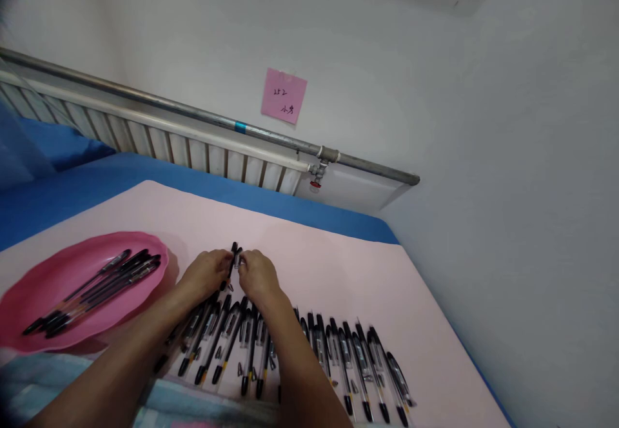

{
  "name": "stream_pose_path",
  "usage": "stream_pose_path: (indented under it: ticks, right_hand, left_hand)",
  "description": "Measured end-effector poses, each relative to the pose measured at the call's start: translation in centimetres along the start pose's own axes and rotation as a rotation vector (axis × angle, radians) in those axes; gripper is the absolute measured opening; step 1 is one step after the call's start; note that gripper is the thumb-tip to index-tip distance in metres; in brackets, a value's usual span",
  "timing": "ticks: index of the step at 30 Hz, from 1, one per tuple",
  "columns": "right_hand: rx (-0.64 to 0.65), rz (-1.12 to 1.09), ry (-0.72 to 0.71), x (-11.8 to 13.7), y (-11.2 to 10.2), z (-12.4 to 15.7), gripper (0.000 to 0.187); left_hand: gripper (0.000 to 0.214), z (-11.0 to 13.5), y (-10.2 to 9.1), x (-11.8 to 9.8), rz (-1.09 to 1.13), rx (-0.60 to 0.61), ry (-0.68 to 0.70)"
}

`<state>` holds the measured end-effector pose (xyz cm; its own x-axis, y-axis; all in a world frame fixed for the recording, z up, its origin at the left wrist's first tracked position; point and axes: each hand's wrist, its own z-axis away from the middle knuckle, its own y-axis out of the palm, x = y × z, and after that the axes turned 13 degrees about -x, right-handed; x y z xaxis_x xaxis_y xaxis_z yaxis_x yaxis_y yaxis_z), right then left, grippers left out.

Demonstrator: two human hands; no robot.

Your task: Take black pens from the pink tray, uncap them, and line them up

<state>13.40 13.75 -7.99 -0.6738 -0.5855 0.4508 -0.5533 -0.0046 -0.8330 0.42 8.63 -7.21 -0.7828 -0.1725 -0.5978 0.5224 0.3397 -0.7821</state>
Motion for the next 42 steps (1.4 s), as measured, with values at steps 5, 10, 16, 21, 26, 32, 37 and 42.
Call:
stream_pose_path:
  ticks: [5, 10, 16, 21, 26, 32, 37, 42]
  right_hand:
    - [0.002, -0.004, -0.006, 0.1, -0.1, 0.2, 0.026]
    - [0.009, -0.006, 0.001, 0.2, -0.4, 0.3, 0.024]
    - [0.033, -0.003, 0.037, 0.6, -0.7, 0.3, 0.021]
    - [0.066, -0.024, 0.094, 0.6, -1.5, 0.2, 0.020]
    - [0.121, -0.057, 0.164, 0.4, -2.2, 0.2, 0.018]
    - [0.195, -0.123, 0.147, 1.6, -2.3, 0.6, 0.007]
    - [0.208, -0.089, 0.113, 2.0, -2.1, 0.7, 0.007]
    - [0.177, -0.041, 0.090, 1.7, -1.6, 0.7, 0.010]
  left_hand:
    - [0.028, -0.1, 0.0, -0.1, 0.025, 0.009, 0.012]
    - [0.030, -0.1, -0.1, -0.2, 0.065, 0.026, 0.023]
    - [0.030, -0.1, -0.2, -0.1, 0.125, 0.036, 0.022]
    - [0.030, -0.2, -0.5, 0.1, 0.163, 0.011, -0.028]
    - [0.032, 0.3, -2.1, -0.1, 0.179, -0.099, -0.107]
    - [0.031, 1.6, -3.9, 0.2, 0.202, -0.181, -0.116]
    - [0.032, 2.2, -4.4, 0.1, 0.163, -0.190, -0.109]
    - [0.032, 2.2, -4.9, -0.1, 0.160, -0.181, -0.119]
